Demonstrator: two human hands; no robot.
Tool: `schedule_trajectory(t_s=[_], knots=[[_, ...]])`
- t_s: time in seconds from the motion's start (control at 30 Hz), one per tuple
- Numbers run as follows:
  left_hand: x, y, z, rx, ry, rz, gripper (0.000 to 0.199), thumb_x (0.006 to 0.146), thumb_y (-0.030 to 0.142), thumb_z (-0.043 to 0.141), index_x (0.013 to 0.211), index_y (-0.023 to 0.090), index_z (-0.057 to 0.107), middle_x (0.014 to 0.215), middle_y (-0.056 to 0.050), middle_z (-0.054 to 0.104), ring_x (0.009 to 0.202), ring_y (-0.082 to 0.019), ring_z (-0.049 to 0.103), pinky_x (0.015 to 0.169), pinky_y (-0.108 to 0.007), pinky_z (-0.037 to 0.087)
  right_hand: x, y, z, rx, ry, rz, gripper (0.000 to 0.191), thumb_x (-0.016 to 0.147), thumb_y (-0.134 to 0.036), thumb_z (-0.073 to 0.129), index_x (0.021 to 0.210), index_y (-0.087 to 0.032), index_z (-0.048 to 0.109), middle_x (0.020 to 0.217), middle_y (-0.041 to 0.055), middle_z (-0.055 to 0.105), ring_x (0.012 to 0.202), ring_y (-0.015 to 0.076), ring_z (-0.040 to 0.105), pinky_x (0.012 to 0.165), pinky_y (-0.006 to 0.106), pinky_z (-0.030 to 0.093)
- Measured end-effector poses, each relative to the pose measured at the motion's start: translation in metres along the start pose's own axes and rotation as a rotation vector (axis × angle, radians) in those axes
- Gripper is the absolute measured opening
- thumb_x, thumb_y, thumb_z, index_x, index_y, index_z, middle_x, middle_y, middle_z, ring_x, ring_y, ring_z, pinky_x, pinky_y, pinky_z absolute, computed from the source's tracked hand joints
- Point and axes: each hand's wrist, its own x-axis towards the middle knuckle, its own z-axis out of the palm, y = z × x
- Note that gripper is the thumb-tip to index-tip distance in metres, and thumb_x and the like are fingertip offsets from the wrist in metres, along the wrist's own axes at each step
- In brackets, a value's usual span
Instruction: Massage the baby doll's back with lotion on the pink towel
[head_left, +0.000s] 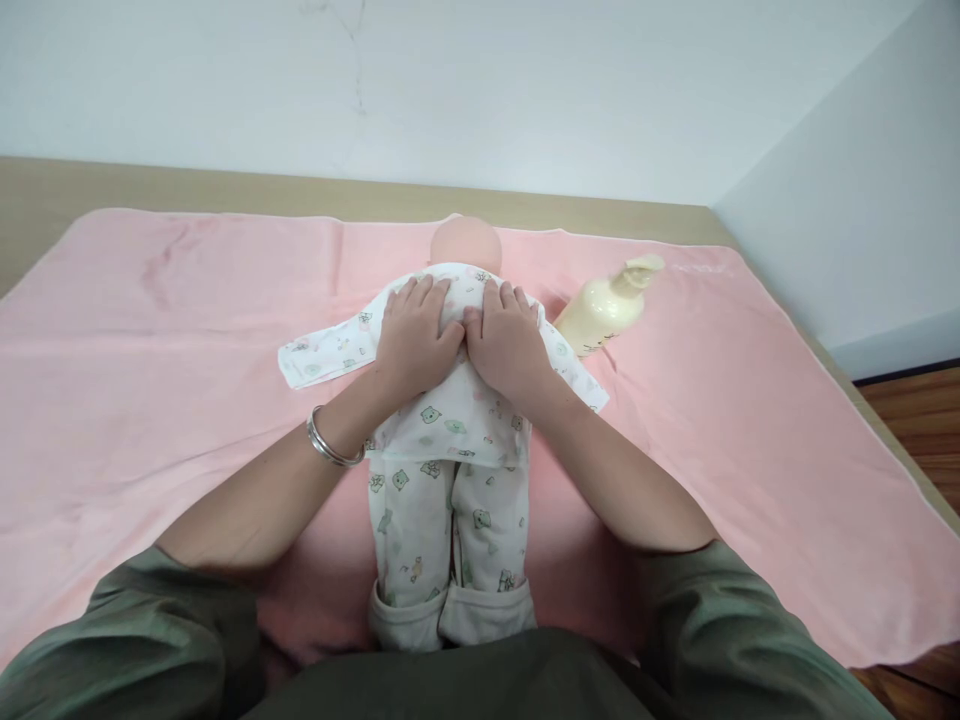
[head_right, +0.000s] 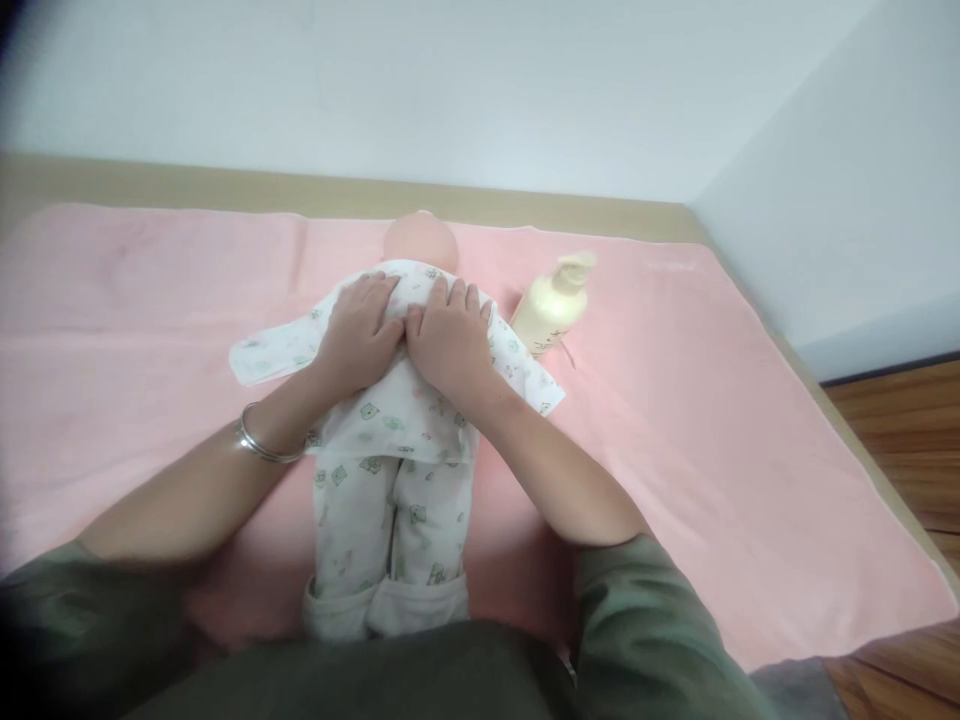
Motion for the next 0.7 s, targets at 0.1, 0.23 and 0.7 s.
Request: schedule_trajectory(t_s=[0.1, 0.23, 0.7], knots=[[0.002, -0.003, 0.0, -0.023, 0.0, 0.013, 0.063, 0.093, 0.033, 0.036, 0.152, 0.01, 0.045, 0.163, -0.018, 0.042, 0.156, -0.034, 0.031, 0.131, -0.059, 0.02, -0.002, -0.001, -0.001, -0.005, -0.017, 0.007, 0.063, 0.108, -0.036, 0.027, 0.163, -0.005, 0.026, 0.166, 0.0203, 0.028, 0.156, 0.0377, 0.024, 0.129, 0.059, 0.021], [0.008, -0.008, -0.002, -0.051, -0.014, 0.013, 0.061, 0.093, 0.035, 0.036, 0.149, 0.014, 0.048, 0.16, -0.015, 0.046, 0.153, -0.034, 0.036, 0.13, -0.059, 0.022, -0.012, -0.007, -0.004, -0.029, -0.04, 0.0, 0.064, 0.108, -0.037, 0.029, 0.163, -0.005, 0.026, 0.167, 0.0204, 0.026, 0.157, 0.0403, 0.02, 0.128, 0.063, 0.019], [0.004, -0.004, -0.003, 0.022, 0.061, 0.076, 0.058, 0.095, 0.035, 0.035, 0.143, 0.008, 0.054, 0.149, -0.019, 0.056, 0.141, -0.034, 0.049, 0.124, -0.052, 0.035, -0.013, -0.004, -0.015, 0.034, -0.066, -0.089, 0.056, 0.106, -0.03, 0.03, 0.157, -0.007, 0.038, 0.162, 0.02, 0.035, 0.153, 0.0397, 0.03, 0.123, 0.06, 0.032]])
